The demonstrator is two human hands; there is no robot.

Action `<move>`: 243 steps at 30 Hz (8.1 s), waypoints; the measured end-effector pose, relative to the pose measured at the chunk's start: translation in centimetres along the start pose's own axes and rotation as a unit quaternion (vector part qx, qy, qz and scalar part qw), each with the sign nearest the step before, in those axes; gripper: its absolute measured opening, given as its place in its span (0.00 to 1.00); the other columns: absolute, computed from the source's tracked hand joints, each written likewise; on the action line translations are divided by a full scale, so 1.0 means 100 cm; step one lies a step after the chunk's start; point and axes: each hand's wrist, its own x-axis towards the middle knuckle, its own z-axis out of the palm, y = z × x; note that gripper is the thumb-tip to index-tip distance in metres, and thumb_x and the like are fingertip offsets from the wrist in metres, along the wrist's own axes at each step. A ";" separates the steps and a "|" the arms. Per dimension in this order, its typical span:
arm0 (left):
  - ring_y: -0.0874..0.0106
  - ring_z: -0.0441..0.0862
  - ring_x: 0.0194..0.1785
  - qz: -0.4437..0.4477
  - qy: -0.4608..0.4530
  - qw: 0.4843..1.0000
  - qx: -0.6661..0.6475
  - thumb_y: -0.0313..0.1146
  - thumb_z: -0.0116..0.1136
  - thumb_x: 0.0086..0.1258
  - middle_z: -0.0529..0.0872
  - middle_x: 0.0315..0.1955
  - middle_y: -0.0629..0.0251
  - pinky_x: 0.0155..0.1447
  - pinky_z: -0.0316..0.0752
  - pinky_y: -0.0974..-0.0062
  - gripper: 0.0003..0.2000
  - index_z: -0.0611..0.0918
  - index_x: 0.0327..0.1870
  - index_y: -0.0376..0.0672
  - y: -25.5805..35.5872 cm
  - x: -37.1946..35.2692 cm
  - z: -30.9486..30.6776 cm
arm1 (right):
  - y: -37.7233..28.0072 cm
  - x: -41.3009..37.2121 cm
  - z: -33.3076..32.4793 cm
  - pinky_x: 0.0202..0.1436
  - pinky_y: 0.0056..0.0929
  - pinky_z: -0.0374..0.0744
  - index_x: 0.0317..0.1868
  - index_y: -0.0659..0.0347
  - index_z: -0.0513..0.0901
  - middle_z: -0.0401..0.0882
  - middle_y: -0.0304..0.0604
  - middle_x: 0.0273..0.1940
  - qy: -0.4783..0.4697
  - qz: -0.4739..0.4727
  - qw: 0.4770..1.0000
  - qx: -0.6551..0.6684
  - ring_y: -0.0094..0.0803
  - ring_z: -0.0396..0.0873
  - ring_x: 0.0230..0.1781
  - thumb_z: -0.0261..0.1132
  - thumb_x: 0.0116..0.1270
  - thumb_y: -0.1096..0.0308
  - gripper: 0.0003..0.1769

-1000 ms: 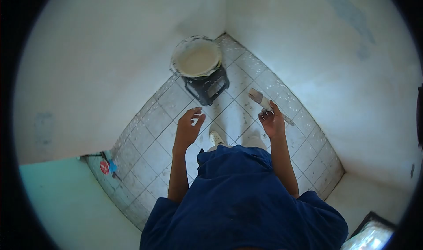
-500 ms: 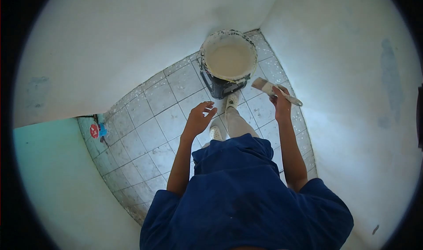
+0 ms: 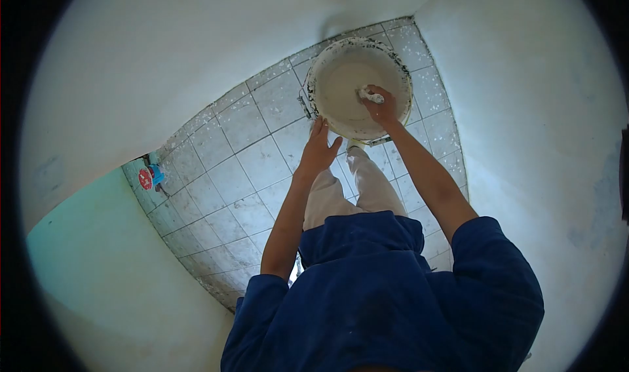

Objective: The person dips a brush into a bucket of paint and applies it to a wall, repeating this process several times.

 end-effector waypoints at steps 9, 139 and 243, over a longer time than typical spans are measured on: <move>0.51 0.48 0.75 0.003 -0.045 0.999 0.012 0.36 0.55 0.66 0.51 0.71 0.40 0.73 0.55 0.62 0.33 0.59 0.67 0.25 -0.004 0.007 0.000 | 0.025 0.007 0.044 0.52 0.34 0.77 0.48 0.58 0.82 0.83 0.48 0.45 0.016 0.046 0.999 -0.001 0.41 0.82 0.45 0.71 0.51 0.68 0.21; 0.60 0.82 0.48 0.597 -0.247 0.757 -0.101 0.32 0.58 0.67 0.84 0.42 0.56 0.54 0.74 0.69 0.09 0.81 0.43 0.37 0.685 -0.268 0.479 | 0.113 -0.586 -0.741 0.47 0.32 0.80 0.52 0.69 0.72 0.75 0.47 0.47 0.848 -0.033 0.376 0.373 0.34 0.77 0.46 0.65 0.63 0.70 0.20; 0.66 0.82 0.49 0.534 -0.266 0.797 -0.093 0.29 0.56 0.69 0.85 0.44 0.57 0.57 0.73 0.70 0.09 0.81 0.45 0.35 0.649 -0.204 0.436 | 0.007 -0.460 -0.769 0.51 0.33 0.80 0.51 0.70 0.73 0.76 0.46 0.45 0.821 -0.181 0.438 0.318 0.33 0.77 0.46 0.64 0.66 0.68 0.18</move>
